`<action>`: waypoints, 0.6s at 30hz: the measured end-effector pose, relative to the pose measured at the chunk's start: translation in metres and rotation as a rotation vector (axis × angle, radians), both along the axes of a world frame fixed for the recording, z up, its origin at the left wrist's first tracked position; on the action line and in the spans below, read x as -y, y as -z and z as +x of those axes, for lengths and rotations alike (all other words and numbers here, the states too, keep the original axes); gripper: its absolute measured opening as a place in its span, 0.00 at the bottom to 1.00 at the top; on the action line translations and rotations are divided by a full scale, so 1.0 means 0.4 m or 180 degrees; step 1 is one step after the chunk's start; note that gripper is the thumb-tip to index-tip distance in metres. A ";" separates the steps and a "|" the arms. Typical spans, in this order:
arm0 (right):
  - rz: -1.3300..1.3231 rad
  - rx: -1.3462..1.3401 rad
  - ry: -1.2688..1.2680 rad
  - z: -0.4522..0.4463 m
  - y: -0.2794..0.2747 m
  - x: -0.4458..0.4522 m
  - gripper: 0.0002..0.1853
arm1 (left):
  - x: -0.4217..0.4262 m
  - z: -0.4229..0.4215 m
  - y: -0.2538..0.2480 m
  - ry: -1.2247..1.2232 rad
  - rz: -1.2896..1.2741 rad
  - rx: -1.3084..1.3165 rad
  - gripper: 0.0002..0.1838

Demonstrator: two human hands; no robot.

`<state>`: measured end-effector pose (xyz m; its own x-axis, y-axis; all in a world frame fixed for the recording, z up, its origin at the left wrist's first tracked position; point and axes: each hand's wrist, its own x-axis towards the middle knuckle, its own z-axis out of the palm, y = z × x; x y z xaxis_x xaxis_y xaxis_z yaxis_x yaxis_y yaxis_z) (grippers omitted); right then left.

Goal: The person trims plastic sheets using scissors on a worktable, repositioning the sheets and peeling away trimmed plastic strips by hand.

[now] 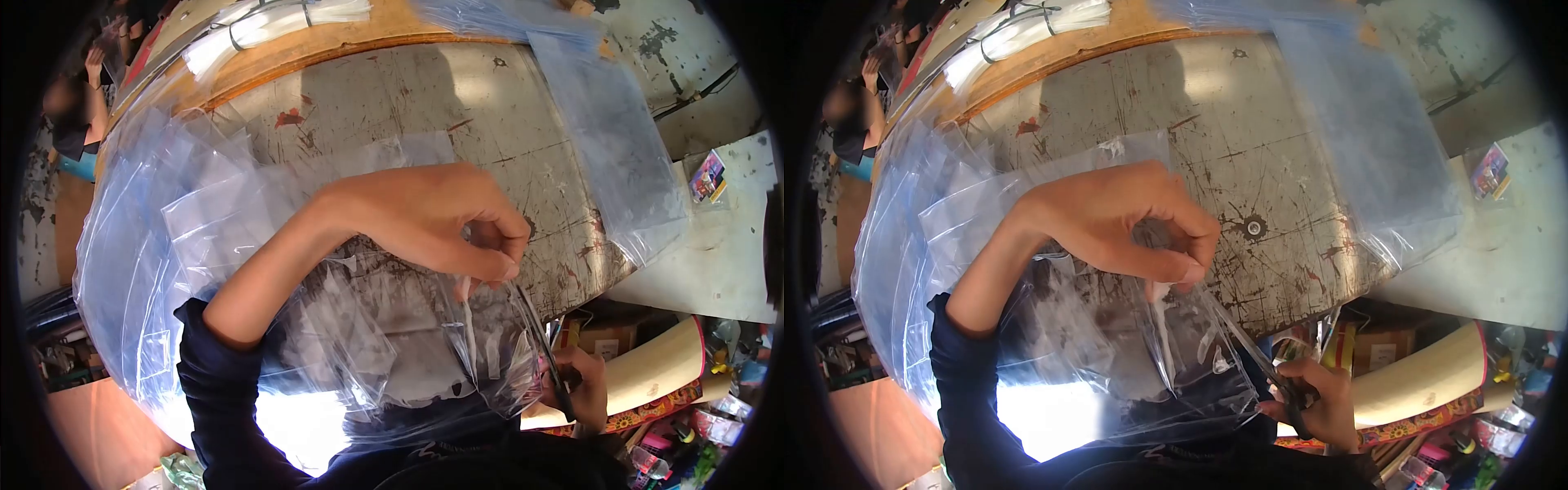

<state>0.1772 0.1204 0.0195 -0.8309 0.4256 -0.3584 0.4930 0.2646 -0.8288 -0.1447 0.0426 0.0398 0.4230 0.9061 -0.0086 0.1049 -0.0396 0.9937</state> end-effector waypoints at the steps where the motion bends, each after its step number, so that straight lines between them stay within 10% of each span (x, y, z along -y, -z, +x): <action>1: -0.0004 0.0015 -0.0011 0.001 -0.003 0.000 0.25 | 0.001 0.002 -0.005 -0.0030 -0.0049 0.0018 0.08; 18: -0.0342 0.0034 0.0354 0.004 -0.014 0.014 0.21 | -0.002 0.005 0.014 -0.0153 0.0159 -0.0207 0.07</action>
<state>0.1789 0.1149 0.0253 -0.7768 0.4734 -0.4153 0.5231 0.1179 -0.8441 -0.1427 0.0436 0.0341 0.3790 0.9253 0.0111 0.1721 -0.0822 0.9816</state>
